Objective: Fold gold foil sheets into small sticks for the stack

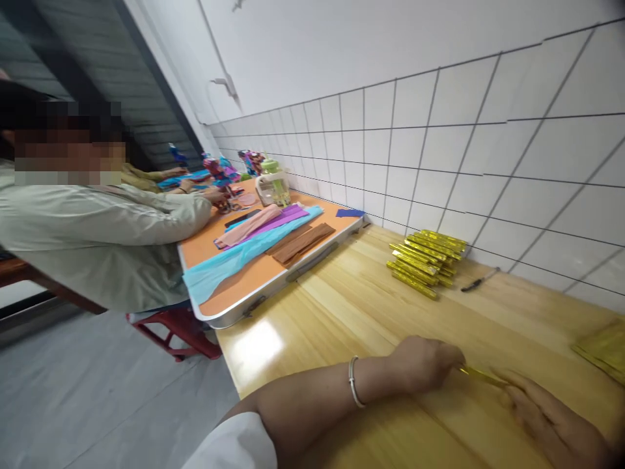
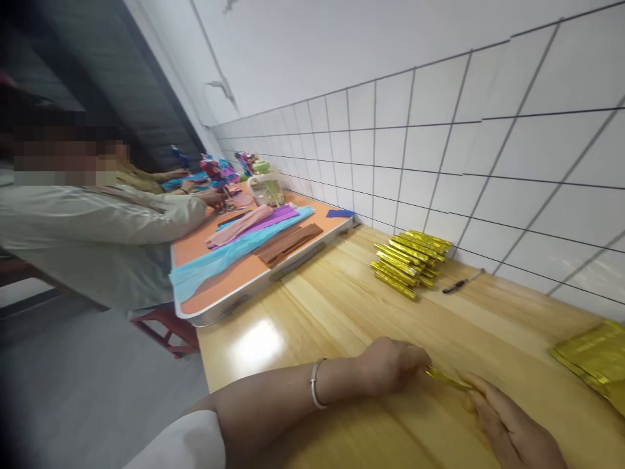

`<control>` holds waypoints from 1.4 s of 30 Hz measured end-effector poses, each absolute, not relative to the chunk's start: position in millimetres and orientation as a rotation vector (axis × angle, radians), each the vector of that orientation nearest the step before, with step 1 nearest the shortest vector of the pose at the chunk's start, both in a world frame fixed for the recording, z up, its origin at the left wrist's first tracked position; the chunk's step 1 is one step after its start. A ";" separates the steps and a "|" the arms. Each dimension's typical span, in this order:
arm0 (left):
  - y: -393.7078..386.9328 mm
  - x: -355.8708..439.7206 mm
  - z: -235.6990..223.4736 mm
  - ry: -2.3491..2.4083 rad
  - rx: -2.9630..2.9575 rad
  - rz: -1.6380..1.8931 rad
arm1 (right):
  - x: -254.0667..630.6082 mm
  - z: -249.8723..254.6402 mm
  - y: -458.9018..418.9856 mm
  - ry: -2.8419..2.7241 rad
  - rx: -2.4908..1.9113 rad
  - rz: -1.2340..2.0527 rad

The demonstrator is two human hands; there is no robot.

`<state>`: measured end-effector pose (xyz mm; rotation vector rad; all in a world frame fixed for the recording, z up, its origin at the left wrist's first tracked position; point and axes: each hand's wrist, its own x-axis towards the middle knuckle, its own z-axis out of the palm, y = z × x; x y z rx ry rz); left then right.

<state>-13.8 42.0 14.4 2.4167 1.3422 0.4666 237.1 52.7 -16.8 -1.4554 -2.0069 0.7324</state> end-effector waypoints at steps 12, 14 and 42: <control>46.4 -11.9 4.6 1.218 2.034 0.712 | 209.7 18.6 45.3 -1.685 -1.372 1.238; 46.0 -10.5 8.9 1.097 1.790 0.784 | 204.9 23.4 47.4 -1.607 -1.302 1.309; 64.8 39.1 15.5 0.705 1.449 0.831 | 205.4 19.2 63.0 -1.467 -1.182 1.186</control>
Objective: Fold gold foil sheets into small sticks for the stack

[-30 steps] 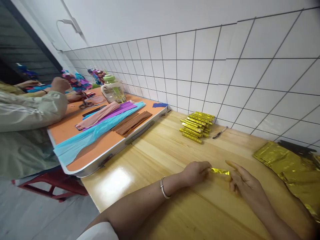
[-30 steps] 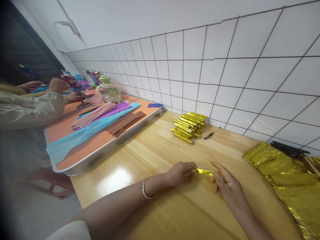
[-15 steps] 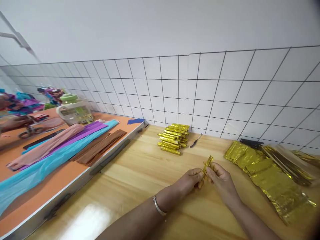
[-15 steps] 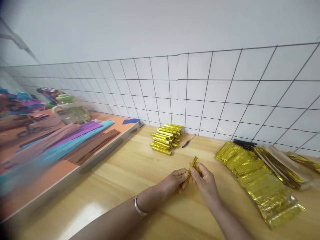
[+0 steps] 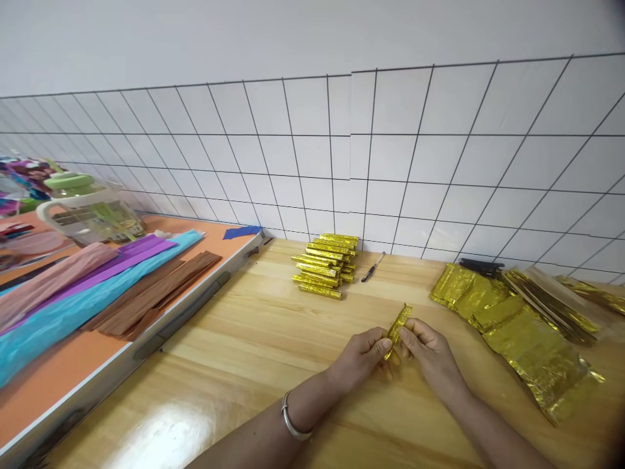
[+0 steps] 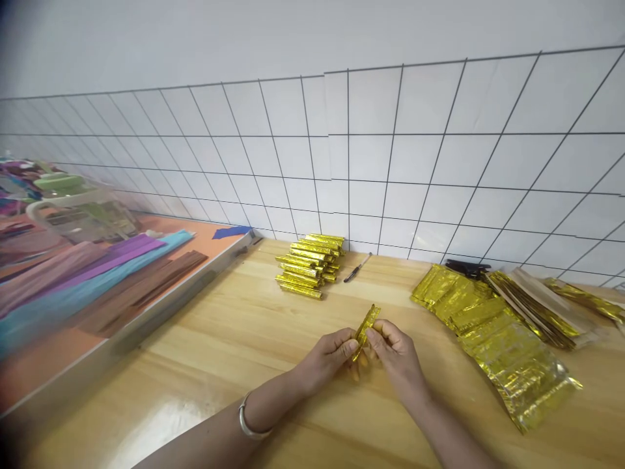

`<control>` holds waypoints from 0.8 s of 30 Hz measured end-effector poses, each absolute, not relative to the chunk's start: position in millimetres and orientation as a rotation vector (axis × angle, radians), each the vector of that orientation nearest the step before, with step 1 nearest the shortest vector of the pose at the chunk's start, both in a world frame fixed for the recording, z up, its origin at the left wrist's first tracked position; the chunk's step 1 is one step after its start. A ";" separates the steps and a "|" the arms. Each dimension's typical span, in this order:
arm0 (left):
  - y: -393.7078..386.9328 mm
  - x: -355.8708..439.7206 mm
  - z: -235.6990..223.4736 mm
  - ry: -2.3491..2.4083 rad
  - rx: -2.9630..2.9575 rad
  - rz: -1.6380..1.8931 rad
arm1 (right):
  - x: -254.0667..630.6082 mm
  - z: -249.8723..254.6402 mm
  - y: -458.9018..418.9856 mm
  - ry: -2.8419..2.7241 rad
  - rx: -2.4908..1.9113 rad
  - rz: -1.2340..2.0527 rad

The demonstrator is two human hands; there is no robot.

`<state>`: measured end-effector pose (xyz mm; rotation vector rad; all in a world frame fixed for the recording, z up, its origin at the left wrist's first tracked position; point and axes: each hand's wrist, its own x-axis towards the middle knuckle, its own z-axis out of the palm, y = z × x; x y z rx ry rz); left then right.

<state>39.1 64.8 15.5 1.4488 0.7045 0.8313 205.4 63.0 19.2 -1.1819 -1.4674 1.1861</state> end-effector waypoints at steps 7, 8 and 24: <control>62.0 44.1 5.2 0.821 1.419 0.750 | 202.8 12.5 60.1 -1.394 -1.203 1.224; 61.2 44.6 2.8 0.869 1.459 0.756 | 201.4 11.7 59.6 -1.381 -1.202 1.221; 60.7 44.3 7.5 0.623 1.142 0.837 | 202.2 25.3 56.9 -1.361 -1.092 1.280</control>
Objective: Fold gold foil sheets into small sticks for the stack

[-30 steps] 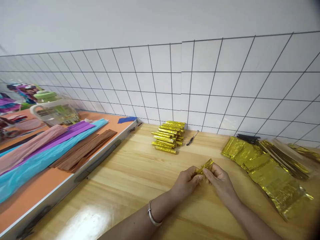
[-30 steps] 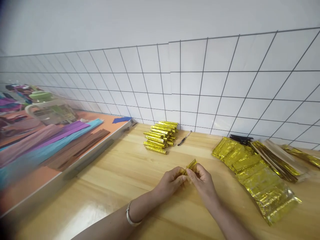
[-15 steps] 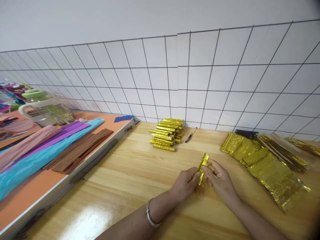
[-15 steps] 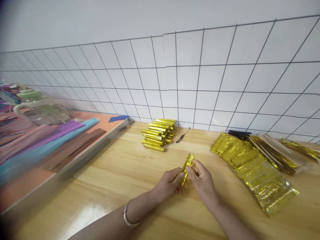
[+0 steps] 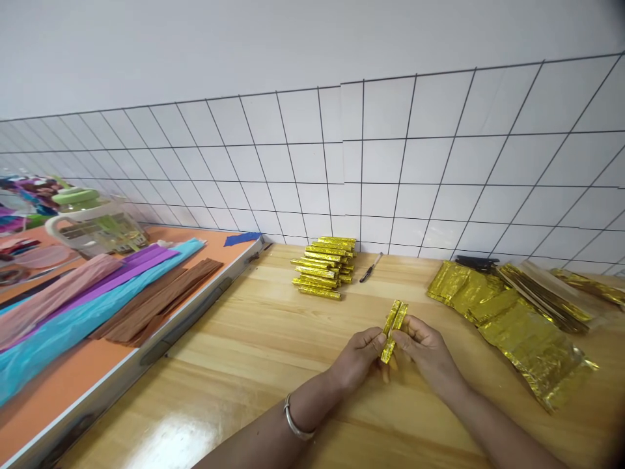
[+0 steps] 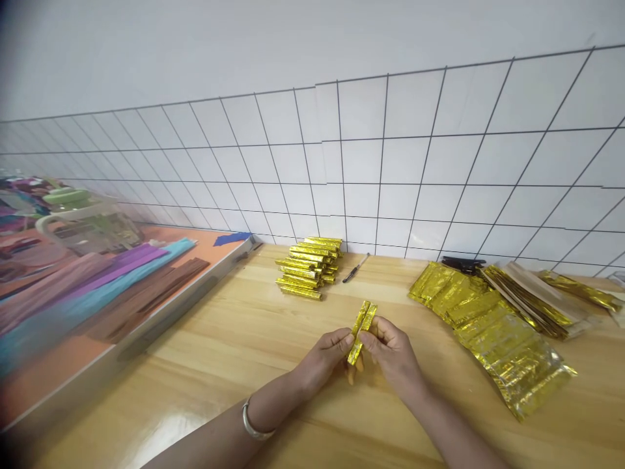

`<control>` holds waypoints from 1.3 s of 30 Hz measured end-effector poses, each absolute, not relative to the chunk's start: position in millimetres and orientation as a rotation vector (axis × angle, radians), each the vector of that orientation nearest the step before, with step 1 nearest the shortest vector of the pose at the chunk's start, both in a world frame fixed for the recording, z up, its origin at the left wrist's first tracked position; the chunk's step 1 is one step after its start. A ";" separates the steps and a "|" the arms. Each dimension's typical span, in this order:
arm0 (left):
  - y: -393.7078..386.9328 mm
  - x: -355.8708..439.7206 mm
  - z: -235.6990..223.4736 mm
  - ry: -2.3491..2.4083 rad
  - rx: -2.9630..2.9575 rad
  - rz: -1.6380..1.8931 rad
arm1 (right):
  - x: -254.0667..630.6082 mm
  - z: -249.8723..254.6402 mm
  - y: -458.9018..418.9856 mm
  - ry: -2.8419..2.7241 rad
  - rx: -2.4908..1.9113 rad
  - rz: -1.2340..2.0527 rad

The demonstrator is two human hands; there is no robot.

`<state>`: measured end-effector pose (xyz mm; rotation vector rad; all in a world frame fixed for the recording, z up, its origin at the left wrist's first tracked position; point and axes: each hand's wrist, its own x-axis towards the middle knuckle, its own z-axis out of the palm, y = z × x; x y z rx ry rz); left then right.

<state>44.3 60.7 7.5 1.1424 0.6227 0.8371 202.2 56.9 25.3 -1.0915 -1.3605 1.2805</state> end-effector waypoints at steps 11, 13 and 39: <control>58.1 47.4 6.2 0.683 1.311 0.899 | 203.7 20.6 56.0 -1.397 -1.092 1.282; 58.4 49.0 0.5 0.746 1.323 0.925 | 200.9 17.1 55.3 -1.399 -1.129 1.246; 66.7 39.5 0.6 1.045 1.736 1.213 | 202.8 10.4 54.1 -1.693 -1.181 0.994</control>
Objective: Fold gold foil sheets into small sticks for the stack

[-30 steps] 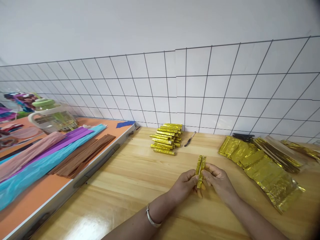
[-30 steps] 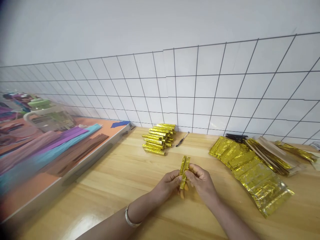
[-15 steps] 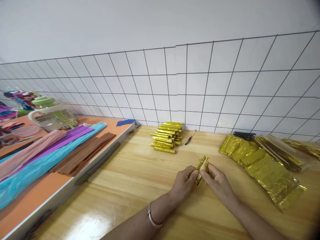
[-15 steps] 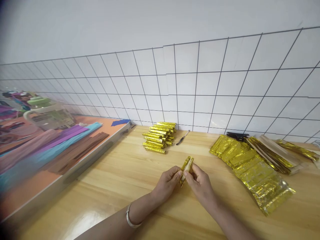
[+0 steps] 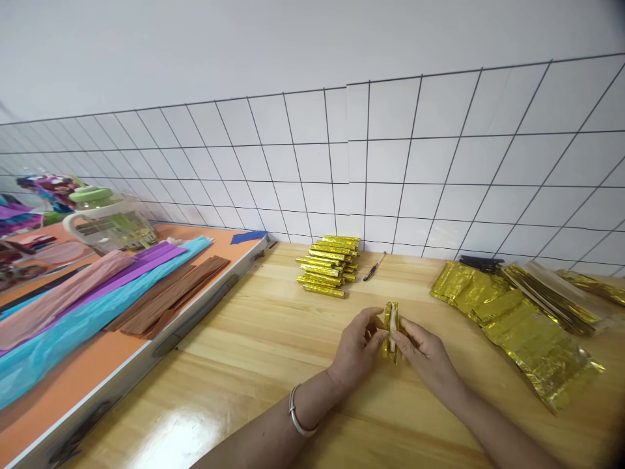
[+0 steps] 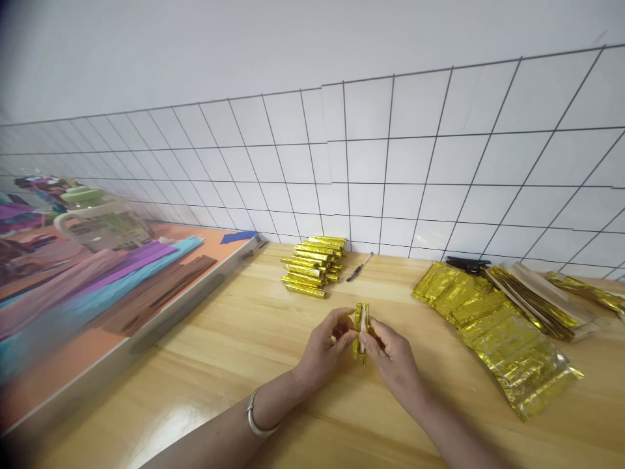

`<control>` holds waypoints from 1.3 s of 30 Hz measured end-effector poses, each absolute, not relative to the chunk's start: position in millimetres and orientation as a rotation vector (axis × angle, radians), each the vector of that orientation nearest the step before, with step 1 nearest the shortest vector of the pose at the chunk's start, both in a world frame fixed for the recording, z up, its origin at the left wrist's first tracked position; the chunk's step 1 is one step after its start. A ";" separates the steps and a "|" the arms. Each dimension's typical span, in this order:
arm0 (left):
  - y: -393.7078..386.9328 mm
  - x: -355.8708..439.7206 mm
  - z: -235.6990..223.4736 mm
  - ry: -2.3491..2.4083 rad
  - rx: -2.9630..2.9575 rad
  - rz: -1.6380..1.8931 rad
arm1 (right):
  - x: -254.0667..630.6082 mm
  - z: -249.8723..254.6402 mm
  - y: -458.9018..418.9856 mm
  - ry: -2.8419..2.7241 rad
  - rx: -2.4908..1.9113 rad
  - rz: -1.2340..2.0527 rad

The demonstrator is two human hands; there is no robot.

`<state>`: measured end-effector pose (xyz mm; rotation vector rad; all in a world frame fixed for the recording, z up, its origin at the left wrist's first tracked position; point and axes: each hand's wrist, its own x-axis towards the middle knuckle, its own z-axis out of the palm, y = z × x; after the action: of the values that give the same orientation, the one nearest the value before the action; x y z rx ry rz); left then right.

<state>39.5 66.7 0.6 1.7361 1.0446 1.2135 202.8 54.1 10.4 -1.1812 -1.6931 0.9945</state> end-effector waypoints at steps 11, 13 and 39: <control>78.4 23.3 8.9 1.012 1.799 1.261 | 200.8 11.6 53.7 -1.971 -1.169 0.757; 78.4 23.0 9.9 1.009 1.791 1.272 | 201.3 9.7 54.7 -1.982 -1.163 0.728; 76.7 20.8 23.5 0.885 1.794 1.335 | 200.6 10.2 51.8 -2.044 -1.119 0.732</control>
<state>20.8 76.7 23.5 1.7935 0.8851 1.3350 200.6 51.8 10.2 -1.1189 -2.0438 0.7319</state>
